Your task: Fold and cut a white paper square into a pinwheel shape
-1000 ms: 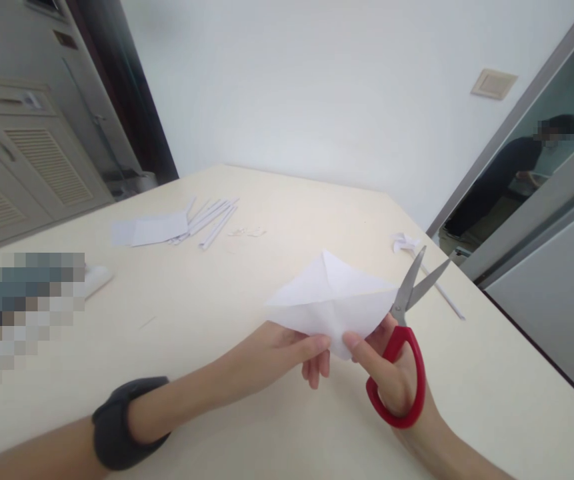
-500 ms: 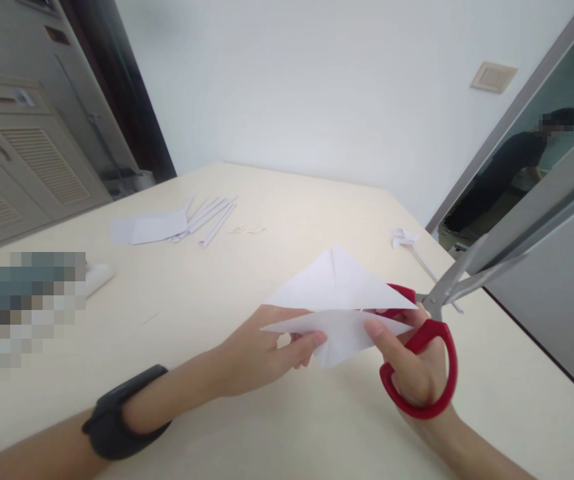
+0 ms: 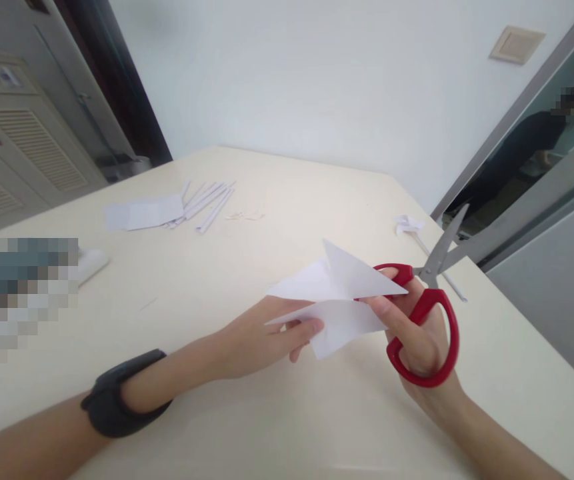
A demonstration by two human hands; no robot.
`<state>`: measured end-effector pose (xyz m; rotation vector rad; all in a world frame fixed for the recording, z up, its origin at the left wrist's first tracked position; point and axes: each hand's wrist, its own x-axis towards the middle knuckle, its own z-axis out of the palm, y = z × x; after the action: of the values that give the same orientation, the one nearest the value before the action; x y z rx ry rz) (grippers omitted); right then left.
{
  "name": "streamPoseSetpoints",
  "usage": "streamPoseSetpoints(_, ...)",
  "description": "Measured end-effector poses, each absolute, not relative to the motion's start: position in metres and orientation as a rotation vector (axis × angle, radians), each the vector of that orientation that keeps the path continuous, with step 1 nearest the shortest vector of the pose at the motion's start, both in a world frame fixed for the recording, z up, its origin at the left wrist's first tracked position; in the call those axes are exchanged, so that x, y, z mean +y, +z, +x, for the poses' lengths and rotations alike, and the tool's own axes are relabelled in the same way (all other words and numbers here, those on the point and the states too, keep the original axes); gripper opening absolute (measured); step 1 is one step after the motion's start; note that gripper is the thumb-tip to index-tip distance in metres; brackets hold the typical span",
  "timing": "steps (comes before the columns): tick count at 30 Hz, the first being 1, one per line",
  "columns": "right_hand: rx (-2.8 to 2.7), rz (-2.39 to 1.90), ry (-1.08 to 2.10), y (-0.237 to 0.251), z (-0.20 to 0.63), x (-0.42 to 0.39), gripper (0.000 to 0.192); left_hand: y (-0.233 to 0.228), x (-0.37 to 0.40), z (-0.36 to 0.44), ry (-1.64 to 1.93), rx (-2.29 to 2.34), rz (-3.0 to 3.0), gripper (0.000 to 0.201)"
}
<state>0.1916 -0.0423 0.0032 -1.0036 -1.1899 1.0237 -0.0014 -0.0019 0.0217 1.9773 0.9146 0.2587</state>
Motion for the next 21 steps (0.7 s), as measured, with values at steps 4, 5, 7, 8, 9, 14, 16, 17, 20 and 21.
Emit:
streamPoseSetpoints(4,-1.21,-1.029,1.086,-0.001,0.19,-0.04,0.018,0.019,0.0,-0.001,0.274,0.863,1.984,0.038)
streamPoseSetpoints(5,-1.219,-1.031,1.102,-0.002,0.188,-0.039,0.017,0.016,0.0,-0.001,0.285,0.855,1.977,0.038)
streamPoseSetpoints(7,-1.241,-1.042,1.111,-0.004,0.186,-0.039,0.015,0.01,-0.001,0.0,0.295,0.844,1.953,0.038)
streamPoseSetpoints(8,-1.249,-1.059,1.105,-0.004,0.184,-0.039,0.014,0.007,-0.003,0.0,0.306,0.848,1.938,0.038)
streamPoseSetpoints(9,-1.255,-1.083,1.088,-0.004,0.183,-0.04,0.014,0.005,-0.004,0.0,0.3,0.847,1.916,0.036)
streamPoseSetpoints(14,-1.25,-1.295,0.937,-0.006,0.182,-0.044,0.017,0.005,-0.012,-0.001,0.348,0.822,1.818,0.028)
streamPoseSetpoints(16,-1.251,-1.374,0.86,-0.007,0.182,-0.045,0.019,0.005,-0.012,-0.001,0.339,0.804,1.792,0.027)
streamPoseSetpoints(17,-1.262,-1.398,0.822,-0.007,0.182,-0.045,0.02,0.005,-0.012,-0.001,0.329,0.798,1.778,0.027)
streamPoseSetpoints(20,-1.264,-1.469,0.678,-0.008,0.181,-0.047,0.024,0.002,-0.01,-0.001,0.306,0.763,1.746,0.026)
streamPoseSetpoints(21,-1.251,-1.494,0.622,-0.008,0.18,-0.048,0.024,0.001,-0.009,-0.001,0.306,0.737,1.749,0.026)
